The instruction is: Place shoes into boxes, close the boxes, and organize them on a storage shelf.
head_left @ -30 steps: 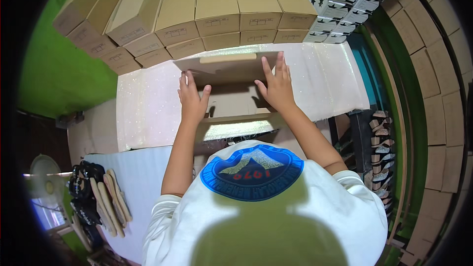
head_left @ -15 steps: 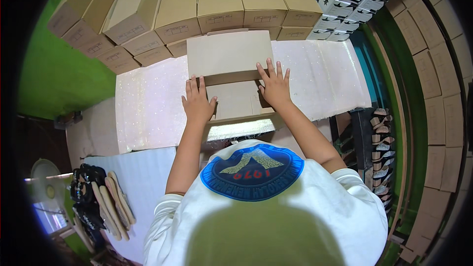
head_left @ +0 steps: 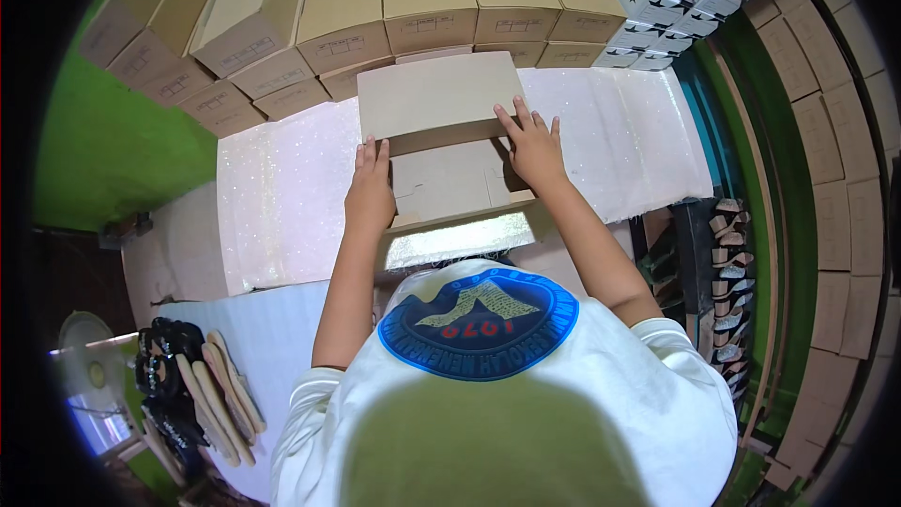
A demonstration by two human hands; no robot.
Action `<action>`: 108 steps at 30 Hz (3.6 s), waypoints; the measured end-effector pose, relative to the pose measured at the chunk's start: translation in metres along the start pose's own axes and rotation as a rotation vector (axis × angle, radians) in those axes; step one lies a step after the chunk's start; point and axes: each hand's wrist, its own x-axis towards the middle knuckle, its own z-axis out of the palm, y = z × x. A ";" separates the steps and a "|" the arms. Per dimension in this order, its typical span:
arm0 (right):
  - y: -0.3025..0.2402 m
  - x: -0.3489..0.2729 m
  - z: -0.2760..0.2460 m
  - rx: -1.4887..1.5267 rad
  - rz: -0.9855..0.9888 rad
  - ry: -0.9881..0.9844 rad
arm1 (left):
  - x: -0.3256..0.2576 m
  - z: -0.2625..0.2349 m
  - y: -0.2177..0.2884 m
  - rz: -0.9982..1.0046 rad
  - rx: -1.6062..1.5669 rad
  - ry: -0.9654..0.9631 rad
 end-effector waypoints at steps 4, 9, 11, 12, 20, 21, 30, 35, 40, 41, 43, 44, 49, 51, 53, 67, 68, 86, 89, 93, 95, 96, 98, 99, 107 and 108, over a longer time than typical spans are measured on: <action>0.001 0.000 -0.005 0.019 -0.022 0.018 | -0.002 -0.010 0.001 0.000 0.049 -0.026; 0.009 -0.004 -0.011 0.134 0.016 0.044 | -0.010 -0.018 0.006 -0.016 0.309 -0.064; 0.013 -0.005 -0.017 0.182 0.034 0.022 | -0.012 -0.018 0.004 -0.040 0.372 -0.064; 0.017 -0.007 -0.021 0.202 0.058 0.047 | -0.014 -0.018 0.002 -0.062 0.379 -0.061; 0.023 -0.004 -0.007 0.146 0.206 -0.058 | -0.013 -0.007 0.001 -0.162 0.422 -0.087; 0.022 -0.005 0.000 0.147 0.202 -0.059 | -0.012 -0.003 0.000 -0.166 0.422 -0.087; 0.017 -0.003 -0.008 0.461 0.339 -0.196 | -0.007 0.002 -0.001 -0.219 0.241 -0.086; 0.030 -0.006 0.008 0.904 0.342 -0.153 | -0.002 -0.008 0.003 -0.436 -0.224 -0.179; 0.037 -0.001 0.035 1.137 0.346 -0.148 | -0.008 0.020 -0.028 -0.319 -0.692 0.001; 0.039 -0.002 0.040 1.205 0.345 -0.144 | -0.007 0.021 -0.028 -0.250 -0.804 0.052; 0.044 -0.001 0.050 1.223 0.345 -0.153 | -0.006 0.024 -0.029 -0.253 -0.811 0.030; 0.047 -0.001 0.055 1.244 0.335 -0.172 | -0.005 0.021 -0.027 -0.267 -0.815 0.016; 0.045 -0.005 0.044 0.996 0.335 -0.101 | -0.005 0.015 -0.018 -0.347 -0.502 -0.031; 0.038 -0.006 0.034 0.742 0.258 0.113 | -0.004 0.012 -0.011 -0.349 -0.232 0.034; 0.028 -0.018 -0.012 0.367 0.083 0.124 | -0.013 0.000 0.001 -0.219 0.139 0.169; 0.037 -0.056 -0.027 0.422 -0.520 -0.173 | -0.040 -0.017 0.020 0.381 0.227 -0.170; 0.036 -0.060 -0.022 0.421 -0.524 -0.173 | -0.041 -0.015 0.019 0.425 0.187 -0.126; 0.021 -0.069 -0.008 0.484 -0.378 -0.032 | -0.059 0.005 0.013 0.352 0.030 -0.060; 0.019 -0.069 -0.007 0.457 -0.362 0.005 | -0.058 0.008 0.012 0.352 0.061 -0.056; 0.020 -0.069 -0.006 0.427 -0.347 -0.016 | -0.057 0.007 0.014 0.328 0.050 -0.071; 0.020 -0.067 -0.008 0.397 -0.338 -0.045 | -0.057 0.007 0.013 0.325 0.037 -0.058; 0.020 -0.066 -0.012 0.387 -0.343 -0.086 | -0.057 0.006 0.013 0.328 0.037 -0.058; 0.022 -0.065 -0.018 0.376 -0.346 -0.122 | -0.056 0.003 0.013 0.338 0.081 -0.121; 0.023 -0.064 -0.020 0.400 -0.374 -0.157 | -0.055 0.002 0.011 0.341 0.083 -0.118; 0.054 -0.060 -0.006 0.405 -0.534 -0.114 | -0.061 0.001 0.003 0.335 0.054 0.035; 0.052 -0.061 -0.007 0.414 -0.520 -0.113 | -0.061 0.003 0.003 0.336 0.054 0.038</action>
